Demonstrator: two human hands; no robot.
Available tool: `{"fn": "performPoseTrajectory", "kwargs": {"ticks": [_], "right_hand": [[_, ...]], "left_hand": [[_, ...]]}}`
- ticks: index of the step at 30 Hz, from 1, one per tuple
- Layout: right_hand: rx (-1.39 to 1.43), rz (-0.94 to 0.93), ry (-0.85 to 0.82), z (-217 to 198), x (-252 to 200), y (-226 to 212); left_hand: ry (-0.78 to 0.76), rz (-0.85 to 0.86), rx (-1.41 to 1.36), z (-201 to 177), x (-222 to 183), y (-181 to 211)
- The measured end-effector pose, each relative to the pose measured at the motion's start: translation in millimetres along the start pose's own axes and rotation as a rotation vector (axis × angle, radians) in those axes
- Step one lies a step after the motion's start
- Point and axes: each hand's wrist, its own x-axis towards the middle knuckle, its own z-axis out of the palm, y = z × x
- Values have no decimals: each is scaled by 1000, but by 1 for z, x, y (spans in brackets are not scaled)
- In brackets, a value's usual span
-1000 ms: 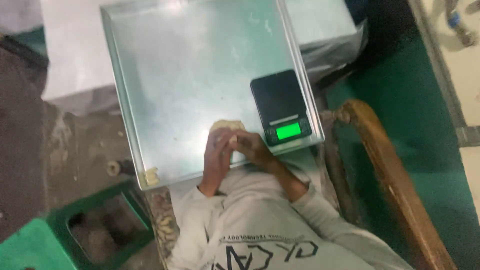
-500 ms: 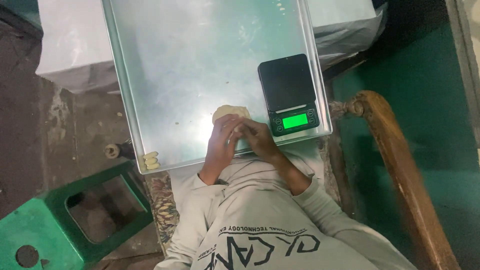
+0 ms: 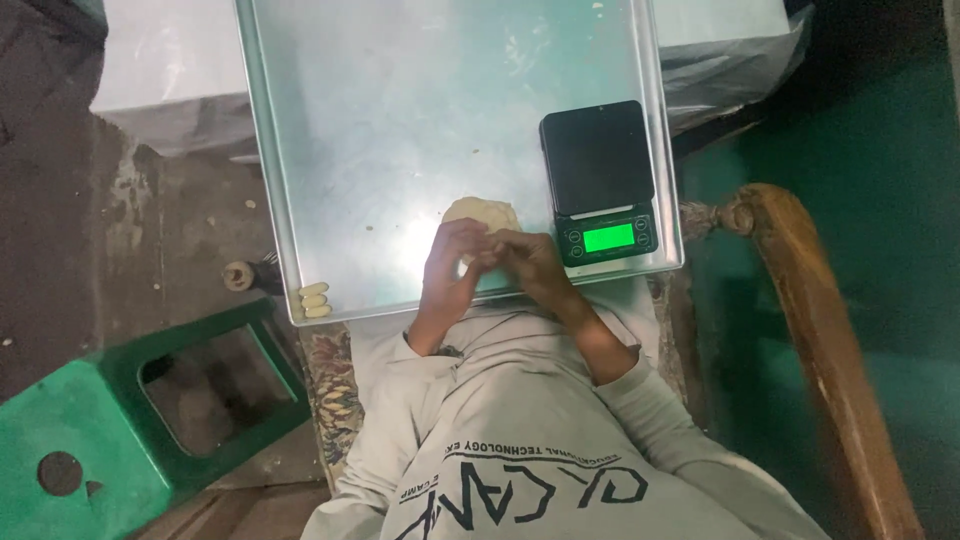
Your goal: Weighing and adjusting the mass of dough balls on a digital scale before rolling them.
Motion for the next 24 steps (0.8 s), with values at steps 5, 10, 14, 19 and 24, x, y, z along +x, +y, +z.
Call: {"fn": "performPoseTrajectory", "kwargs": {"ticks": [5, 10, 14, 19, 24], "right_hand": [[-109, -1, 73, -7, -3, 13], [-157, -24, 13, 9, -6, -15], [-201, -25, 48, 4, -12, 9], [-225, -38, 89, 9, -10, -5], [-168, 1, 49, 13, -9, -8]], "left_hand": [[-86, -20, 68, 1, 4, 11], [-12, 7, 57, -2, -3, -7], [7, -41, -6, -4, -4, -15], [-33, -9, 18, 3, 1, -1], [-14, -12, 76, -2, -7, -11]]}}
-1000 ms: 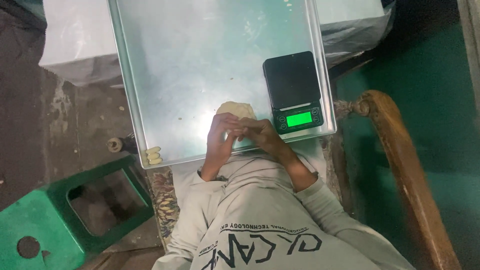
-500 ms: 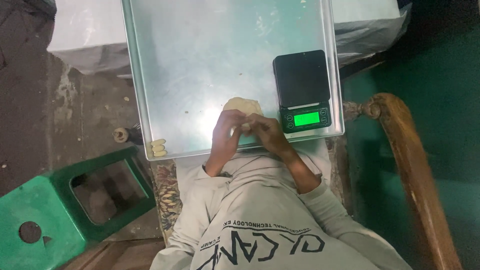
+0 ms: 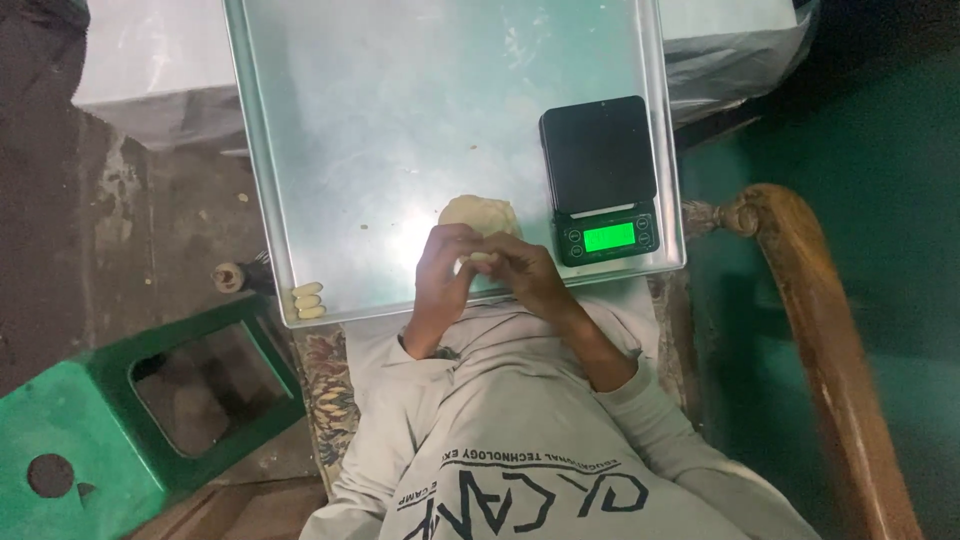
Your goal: Weighing and adjusting the mass of dough balls on a digital scale before rolling them.
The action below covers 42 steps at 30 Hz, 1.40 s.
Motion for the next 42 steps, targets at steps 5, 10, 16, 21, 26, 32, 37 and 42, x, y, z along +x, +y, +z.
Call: {"fn": "performPoseTrajectory", "kwargs": {"ticks": [5, 10, 16, 21, 26, 32, 37, 42], "right_hand": [[145, 102, -41, -7, 1, 10], [94, 89, 57, -10, -2, 30], [209, 163, -36, -8, 0, 4], [241, 179, -65, -12, 4, 5], [120, 219, -67, -11, 5, -5], [168, 244, -35, -11, 0, 5], [113, 240, 25, -10, 0, 7], [37, 257, 31, -15, 1, 24]], "left_hand": [[18, 32, 79, 2, 4, 17], [23, 77, 125, 7, 0, 2], [17, 58, 129, 5, -11, -17], [33, 91, 121, 6, -5, -9], [24, 64, 134, 1, -6, -9], [25, 42, 88, 3, -8, -16], [8, 85, 138, 3, -4, -4], [5, 106, 152, 3, 0, -3]]}}
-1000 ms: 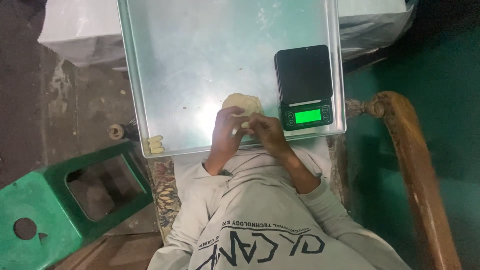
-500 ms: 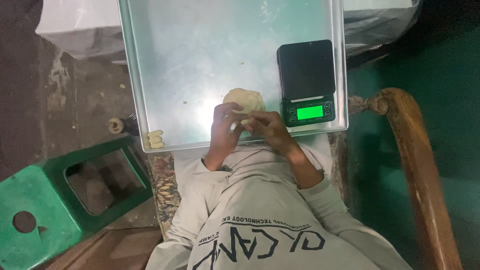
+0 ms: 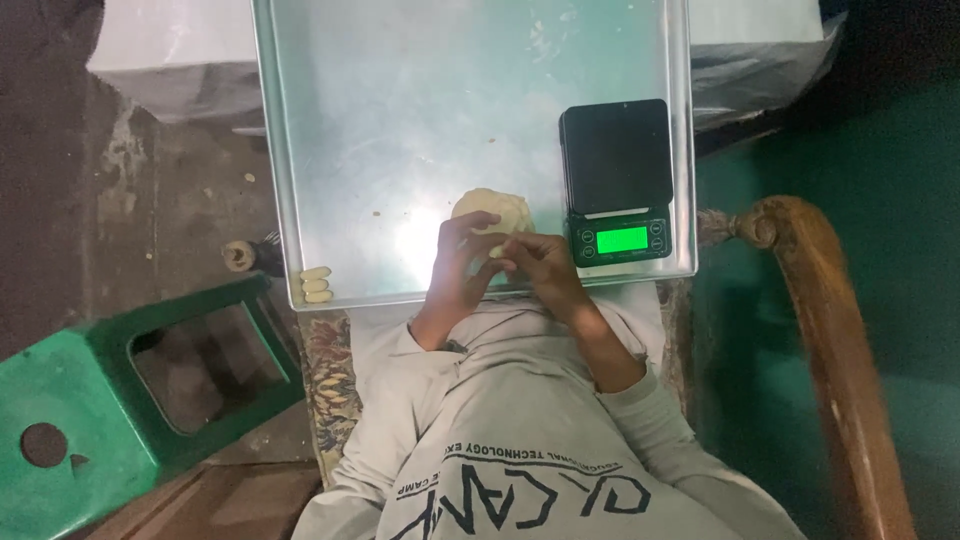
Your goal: Weighing and adjusting the mass of dough balls on a digital scale before rolling them.
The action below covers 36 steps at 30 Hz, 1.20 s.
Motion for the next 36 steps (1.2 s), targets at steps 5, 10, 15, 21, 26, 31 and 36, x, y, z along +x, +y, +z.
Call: {"fn": "performPoseTrajectory", "kwargs": {"ticks": [5, 10, 15, 21, 26, 31, 36], "right_hand": [[48, 46, -10, 9, -5, -26], [90, 23, -81, 15, -7, -53], [77, 10, -49, 24, -8, -73], [105, 25, -4, 5, -1, -13], [212, 88, -39, 1, -1, 4], [190, 87, 12, -2, 0, 14], [-81, 39, 164, 19, -6, -10]], "left_hand": [[9, -26, -2, 4, -5, -8], [23, -86, -22, 5, -10, -17], [13, -109, -49, 6, -8, -10], [45, -94, 38, 2, -9, -16], [16, -133, -39, -3, -6, -14], [-5, -127, -113, -3, -1, 4], [-114, -331, -46, 1, -6, -4]]}}
